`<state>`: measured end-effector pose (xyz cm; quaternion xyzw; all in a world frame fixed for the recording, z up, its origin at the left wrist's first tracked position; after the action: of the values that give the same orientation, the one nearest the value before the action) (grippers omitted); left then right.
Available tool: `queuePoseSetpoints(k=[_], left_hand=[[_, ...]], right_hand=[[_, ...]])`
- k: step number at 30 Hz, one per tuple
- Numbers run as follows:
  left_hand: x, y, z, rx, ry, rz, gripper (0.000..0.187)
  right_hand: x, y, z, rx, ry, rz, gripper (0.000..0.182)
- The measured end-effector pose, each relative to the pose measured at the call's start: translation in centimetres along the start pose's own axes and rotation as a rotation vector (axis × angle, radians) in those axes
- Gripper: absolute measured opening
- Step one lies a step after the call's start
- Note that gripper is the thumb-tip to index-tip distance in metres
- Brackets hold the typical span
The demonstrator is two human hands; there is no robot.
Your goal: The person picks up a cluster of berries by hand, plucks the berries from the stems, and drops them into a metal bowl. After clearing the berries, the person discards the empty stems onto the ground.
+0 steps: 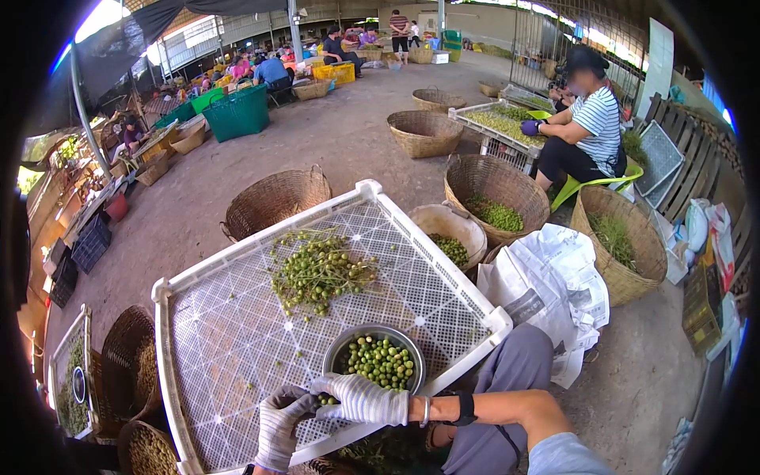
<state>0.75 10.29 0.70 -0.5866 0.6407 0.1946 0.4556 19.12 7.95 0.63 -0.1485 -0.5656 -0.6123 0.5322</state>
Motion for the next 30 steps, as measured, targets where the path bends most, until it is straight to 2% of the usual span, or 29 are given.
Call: queuePoseSetpoints(k=[2, 4, 9, 11, 15, 19, 24, 30], left_hand=[[0.1, 0.1, 0.4, -0.002, -0.029, 0.044, 0.012], [-0.1, -0.3, 0.3, -0.035, -0.058, 0.044, 0.012], [-0.4, -0.9, -0.3, -0.047, -0.062, 0.101, 0.016], [-0.1, -0.9, -0.3, -0.024, -0.063, 0.076, 0.016], [-0.2, -1.0, -0.5, 0.015, -0.05, 0.052, 0.016], [-0.9, -1.3, -1.0, 0.002, 0.013, 0.059, 0.02], [-2.6, -1.7, -2.4, 0.009, 0.116, 0.276, 0.023], [-2.0, -1.5, -2.3, 0.017, 0.104, 0.206, 0.022]], right_hand=[[-0.3, 0.4, 0.0, 0.01, 0.004, 0.055, 0.037], [-1.0, 0.6, -0.3, 0.023, -0.195, 0.308, 0.034], [-1.0, 0.9, -0.2, 0.047, -0.194, 0.238, 0.033], [-1.0, 0.9, -0.2, -0.016, -0.081, 0.17, 0.032], [-0.7, 1.1, 0.0, 0.004, -0.102, 0.148, 0.029], [-0.4, 0.7, 0.0, -0.063, 0.035, 0.078, 0.026], [-0.5, 0.6, -0.2, -0.09, 0.122, 0.053, 0.024], [-0.1, 0.6, -0.3, -0.124, 0.191, 0.021, 0.025]])
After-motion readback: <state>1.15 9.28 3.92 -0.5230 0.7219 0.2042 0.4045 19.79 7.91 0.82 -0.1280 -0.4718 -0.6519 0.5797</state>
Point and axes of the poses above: each hand's wrist, its own z-axis towards the middle knuckle, its own y-axis out of the back of the hand, x = y × z, the point moved 2 cm from there along z, towards the middle knuckle, and after that the axes turned 9 degrees about y, right-handed, at the moved point
